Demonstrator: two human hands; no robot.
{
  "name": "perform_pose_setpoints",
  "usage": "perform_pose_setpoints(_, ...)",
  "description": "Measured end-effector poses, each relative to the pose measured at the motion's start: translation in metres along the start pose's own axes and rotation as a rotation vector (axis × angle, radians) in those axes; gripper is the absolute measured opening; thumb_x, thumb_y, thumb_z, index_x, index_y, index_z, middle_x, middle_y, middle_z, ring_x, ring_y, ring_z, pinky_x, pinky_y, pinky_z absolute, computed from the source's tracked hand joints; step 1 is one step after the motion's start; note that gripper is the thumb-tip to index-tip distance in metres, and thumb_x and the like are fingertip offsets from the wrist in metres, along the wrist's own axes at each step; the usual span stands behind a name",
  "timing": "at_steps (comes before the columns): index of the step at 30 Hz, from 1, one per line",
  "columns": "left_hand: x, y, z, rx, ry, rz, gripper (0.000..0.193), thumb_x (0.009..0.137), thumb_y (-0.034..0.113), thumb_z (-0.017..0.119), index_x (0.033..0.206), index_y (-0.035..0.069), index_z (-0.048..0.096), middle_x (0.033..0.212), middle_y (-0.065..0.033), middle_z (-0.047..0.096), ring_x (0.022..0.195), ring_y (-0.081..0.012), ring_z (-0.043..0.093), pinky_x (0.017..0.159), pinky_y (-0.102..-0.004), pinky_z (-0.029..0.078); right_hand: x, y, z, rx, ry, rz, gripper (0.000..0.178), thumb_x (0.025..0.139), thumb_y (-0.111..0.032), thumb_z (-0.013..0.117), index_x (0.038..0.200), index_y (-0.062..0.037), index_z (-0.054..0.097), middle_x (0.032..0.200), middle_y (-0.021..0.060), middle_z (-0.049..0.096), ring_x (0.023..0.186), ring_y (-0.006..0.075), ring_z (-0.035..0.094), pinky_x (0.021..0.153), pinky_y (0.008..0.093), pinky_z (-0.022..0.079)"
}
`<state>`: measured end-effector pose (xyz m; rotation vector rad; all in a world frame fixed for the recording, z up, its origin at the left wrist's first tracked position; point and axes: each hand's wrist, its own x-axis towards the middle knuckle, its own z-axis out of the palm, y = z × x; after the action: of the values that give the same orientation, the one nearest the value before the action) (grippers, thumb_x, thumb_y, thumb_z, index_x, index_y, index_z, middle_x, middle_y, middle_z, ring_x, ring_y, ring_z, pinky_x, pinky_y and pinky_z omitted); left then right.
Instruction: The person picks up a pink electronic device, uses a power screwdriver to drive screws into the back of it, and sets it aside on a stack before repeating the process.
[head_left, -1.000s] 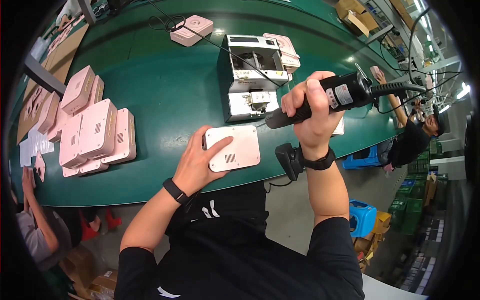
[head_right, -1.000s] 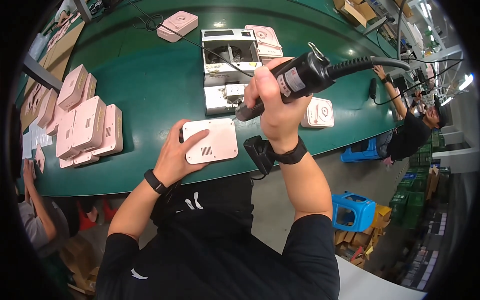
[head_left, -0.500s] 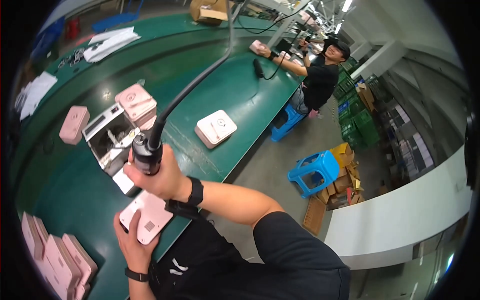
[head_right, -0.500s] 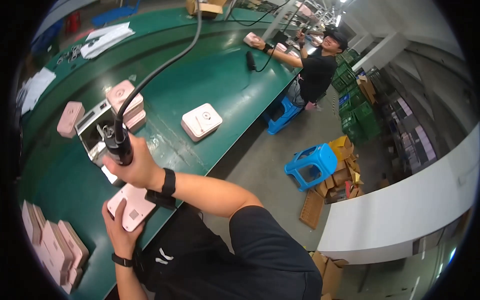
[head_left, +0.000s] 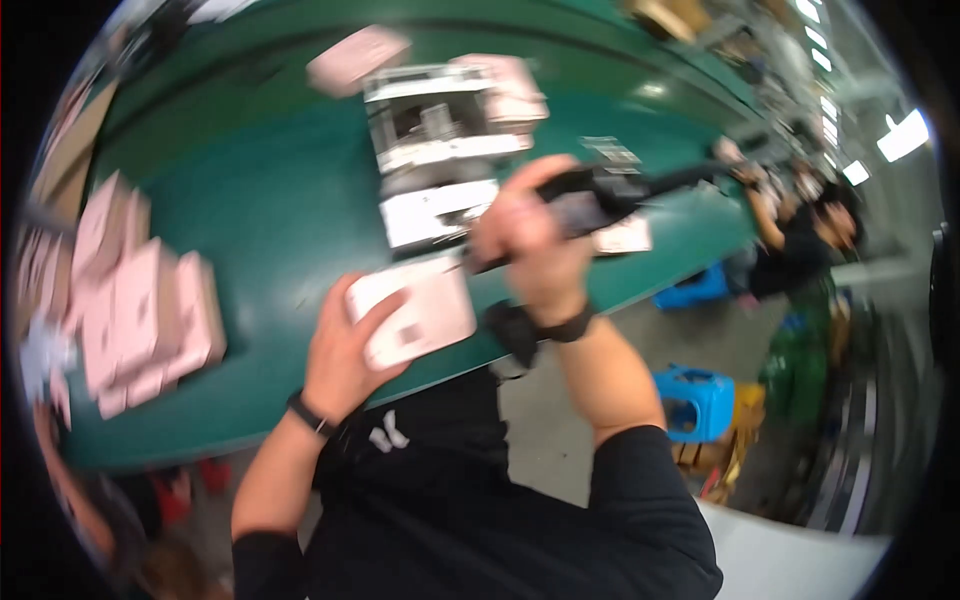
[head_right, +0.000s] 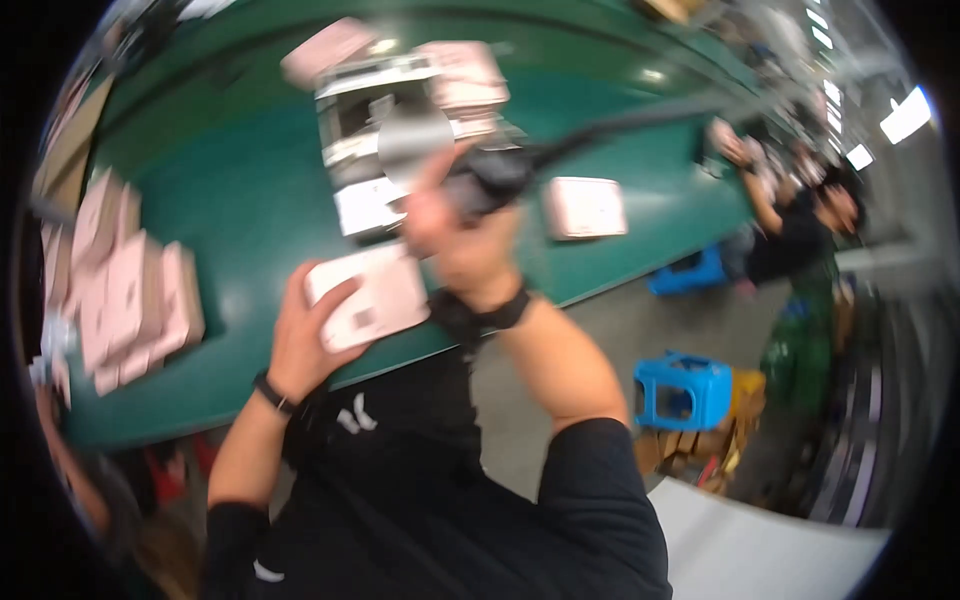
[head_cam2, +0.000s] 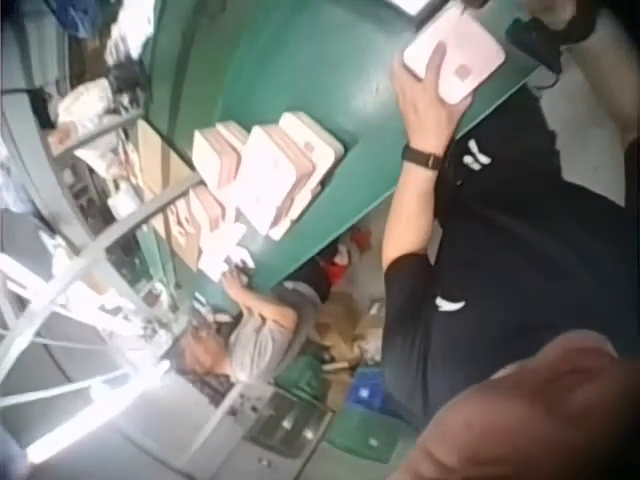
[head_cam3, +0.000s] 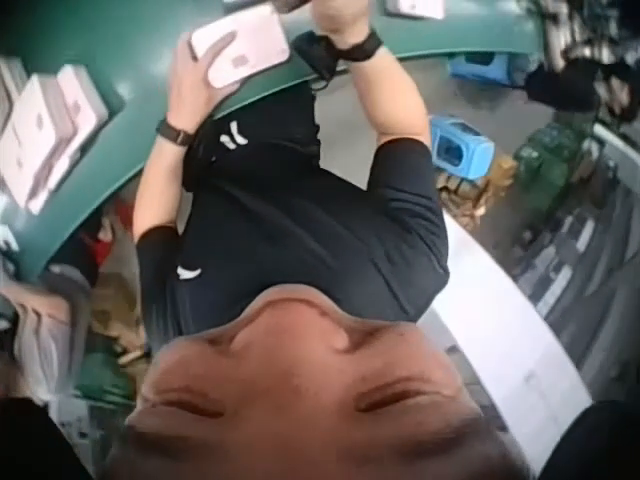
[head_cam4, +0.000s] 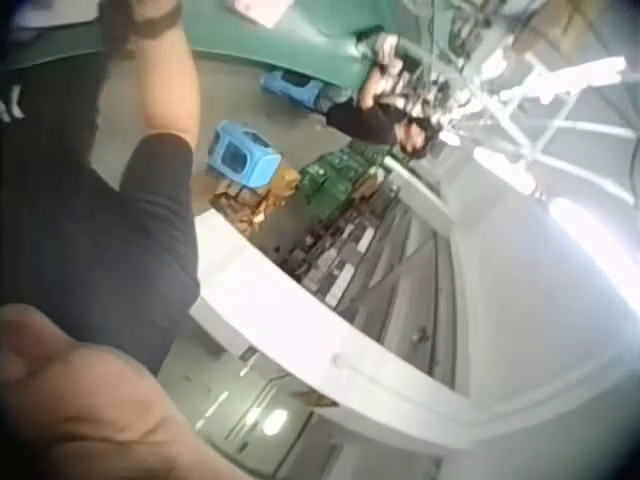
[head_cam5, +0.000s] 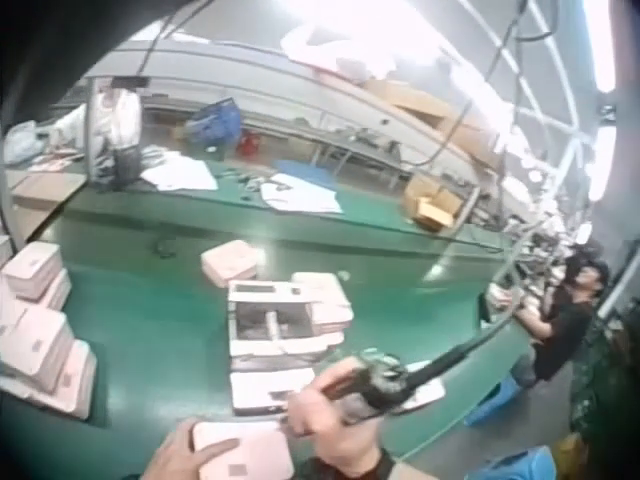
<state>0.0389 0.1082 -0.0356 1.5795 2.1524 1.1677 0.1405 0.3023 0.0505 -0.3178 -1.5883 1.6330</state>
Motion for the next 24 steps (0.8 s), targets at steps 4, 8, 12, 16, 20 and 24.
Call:
perform_pose_setpoints(4, -0.006, -0.009, 0.003, 0.024, 0.051, -0.028, 0.076, 0.056, 0.014, 0.087, 0.128, 0.022, 0.061, 0.132, -0.0203, 0.043, 0.118, -0.0414, 0.049, 0.098, -0.0461, 0.047, 0.011, -0.008, 0.009, 0.028, -0.057, 0.000, 0.009, 0.092, -0.010, 0.052, 0.096, -0.0058, 0.045, 0.061, 0.0056, 0.047, 0.048, 0.0167, 0.045, 0.049, 0.0348, 0.043)
perform_pose_setpoints(8, -0.008, -0.009, 0.008, 0.012, 0.070, -0.007, 0.076, 0.056, 0.015, 0.088, 0.127, 0.021, 0.061, 0.131, -0.0189, 0.044, 0.118, -0.0405, 0.049, 0.097, -0.0454, 0.048, 0.026, -0.025, 0.025, 0.090, -0.040, -0.131, 0.010, 0.093, -0.013, 0.051, 0.095, -0.0058, 0.045, 0.062, 0.0062, 0.047, 0.048, 0.0176, 0.045, 0.050, 0.0357, 0.043)
perform_pose_setpoints(12, -0.005, -0.008, 0.011, 0.016, 0.075, 0.030, 0.074, 0.059, 0.015, 0.086, 0.128, 0.023, 0.060, 0.129, -0.0188, 0.043, 0.117, -0.0402, 0.050, 0.096, -0.0447, 0.050, 0.044, -0.022, 0.029, -0.015, -0.013, -0.201, 0.011, 0.094, -0.016, 0.049, 0.097, -0.0056, 0.046, 0.063, 0.0062, 0.048, 0.048, 0.0176, 0.045, 0.050, 0.0360, 0.042)
perform_pose_setpoints(16, -0.003, -0.008, 0.014, 0.022, 0.075, 0.017, 0.072, 0.060, 0.016, 0.086, 0.128, 0.022, 0.060, 0.129, -0.0184, 0.043, 0.116, -0.0391, 0.051, 0.095, -0.0442, 0.050, 0.037, -0.019, 0.026, -0.071, -0.063, -0.132, 0.012, 0.095, -0.017, 0.049, 0.098, -0.0056, 0.047, 0.063, 0.0064, 0.048, 0.049, 0.0177, 0.046, 0.050, 0.0363, 0.042)
perform_pose_setpoints(20, 0.000, -0.008, 0.015, -0.016, 0.051, -0.008, 0.071, 0.061, 0.016, 0.086, 0.127, 0.022, 0.060, 0.130, -0.0183, 0.043, 0.115, -0.0381, 0.052, 0.096, -0.0435, 0.050, 0.022, -0.024, 0.028, 0.043, -0.095, -0.095, 0.012, 0.094, -0.017, 0.049, 0.098, -0.0058, 0.047, 0.063, 0.0067, 0.049, 0.049, 0.0178, 0.047, 0.051, 0.0364, 0.043)
perform_pose_setpoints(24, 0.001, -0.009, 0.014, -0.009, 0.051, -0.011, 0.071, 0.062, 0.017, 0.085, 0.128, 0.022, 0.060, 0.130, -0.0182, 0.042, 0.115, -0.0376, 0.053, 0.096, -0.0430, 0.050, 0.017, -0.018, 0.037, 0.064, -0.096, -0.083, 0.012, 0.094, -0.018, 0.050, 0.097, -0.0063, 0.047, 0.063, 0.0070, 0.049, 0.048, 0.0176, 0.047, 0.051, 0.0362, 0.044)
